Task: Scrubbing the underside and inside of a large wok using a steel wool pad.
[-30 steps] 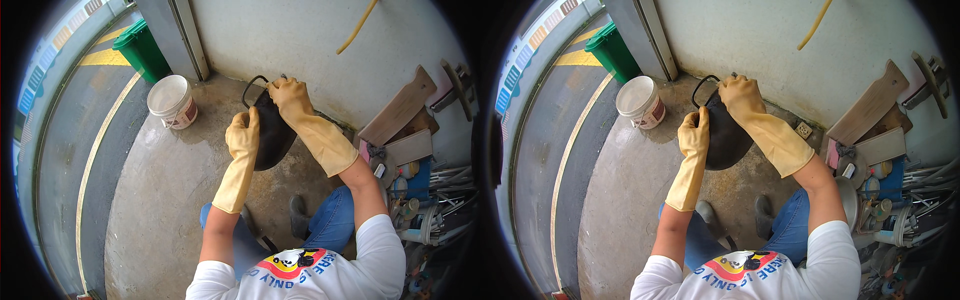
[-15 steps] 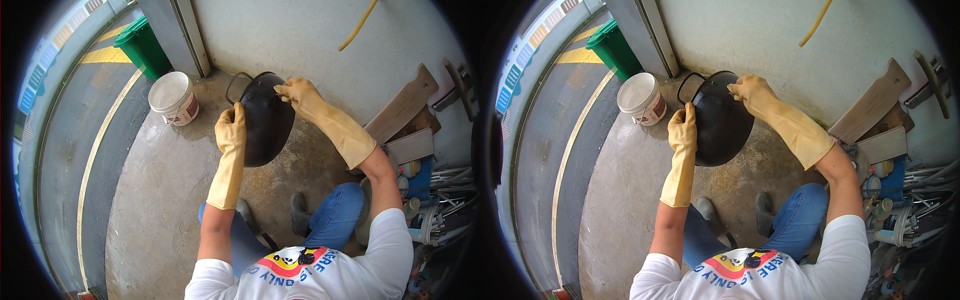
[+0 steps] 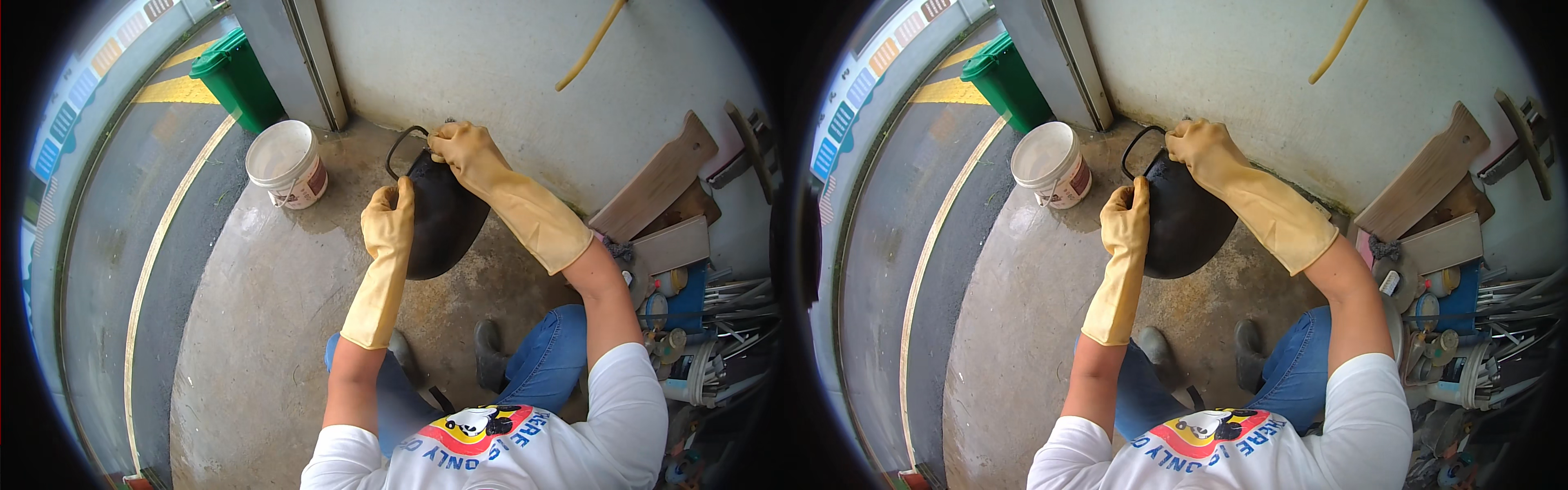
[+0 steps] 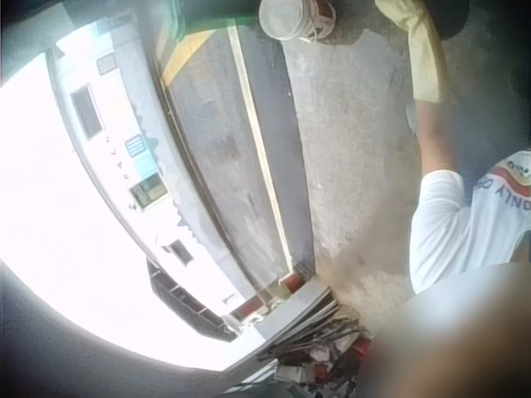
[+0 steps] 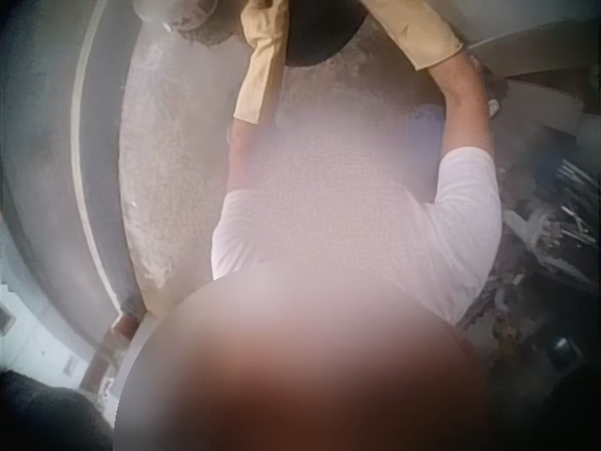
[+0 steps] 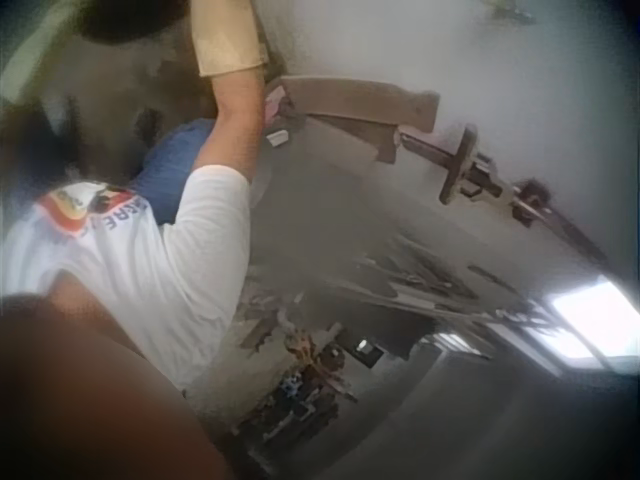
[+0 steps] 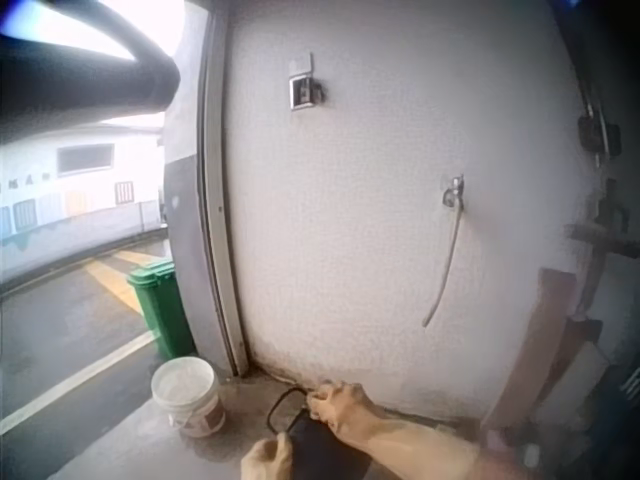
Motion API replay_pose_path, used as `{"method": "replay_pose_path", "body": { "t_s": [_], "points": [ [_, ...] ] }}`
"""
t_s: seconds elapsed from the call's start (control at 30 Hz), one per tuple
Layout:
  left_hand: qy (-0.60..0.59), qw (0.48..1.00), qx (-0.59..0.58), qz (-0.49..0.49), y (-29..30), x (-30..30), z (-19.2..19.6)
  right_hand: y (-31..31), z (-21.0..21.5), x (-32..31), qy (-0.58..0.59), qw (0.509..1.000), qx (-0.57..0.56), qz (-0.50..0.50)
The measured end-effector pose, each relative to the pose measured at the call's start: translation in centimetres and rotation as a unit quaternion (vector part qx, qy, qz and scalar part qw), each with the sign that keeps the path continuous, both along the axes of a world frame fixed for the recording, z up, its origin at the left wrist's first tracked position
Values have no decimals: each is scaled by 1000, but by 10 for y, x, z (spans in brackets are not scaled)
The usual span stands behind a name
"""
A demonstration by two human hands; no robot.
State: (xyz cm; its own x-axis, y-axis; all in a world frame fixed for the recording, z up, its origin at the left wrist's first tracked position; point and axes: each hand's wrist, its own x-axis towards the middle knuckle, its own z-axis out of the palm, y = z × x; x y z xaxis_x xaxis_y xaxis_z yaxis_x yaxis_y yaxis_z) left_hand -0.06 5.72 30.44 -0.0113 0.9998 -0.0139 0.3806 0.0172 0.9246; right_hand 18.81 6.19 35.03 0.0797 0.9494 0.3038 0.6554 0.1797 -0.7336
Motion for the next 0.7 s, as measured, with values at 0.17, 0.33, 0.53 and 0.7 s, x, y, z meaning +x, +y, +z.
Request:
{"method": "replay_pose_path", "body": {
  "t_s": [0.17, 0.33, 0.53, 0.7],
  "points": [
    [-11, 1000, -4, -8, -3, -3, 2, -24, 32, -18, -472, 874, 109, -21],
    [19, 1000, -5, -18, 2, -7, 6, -45, 25, -18, -302, 952, 34, -13],
    [-5, 1000, -5, -12, 0, -10, 6, -62, 35, -10, -11, 992, 84, -95],
    [4, 999, 6, -42, -11, 1, 16, -38, 40, -12, -28, 987, -40, -151]
  ]
}}
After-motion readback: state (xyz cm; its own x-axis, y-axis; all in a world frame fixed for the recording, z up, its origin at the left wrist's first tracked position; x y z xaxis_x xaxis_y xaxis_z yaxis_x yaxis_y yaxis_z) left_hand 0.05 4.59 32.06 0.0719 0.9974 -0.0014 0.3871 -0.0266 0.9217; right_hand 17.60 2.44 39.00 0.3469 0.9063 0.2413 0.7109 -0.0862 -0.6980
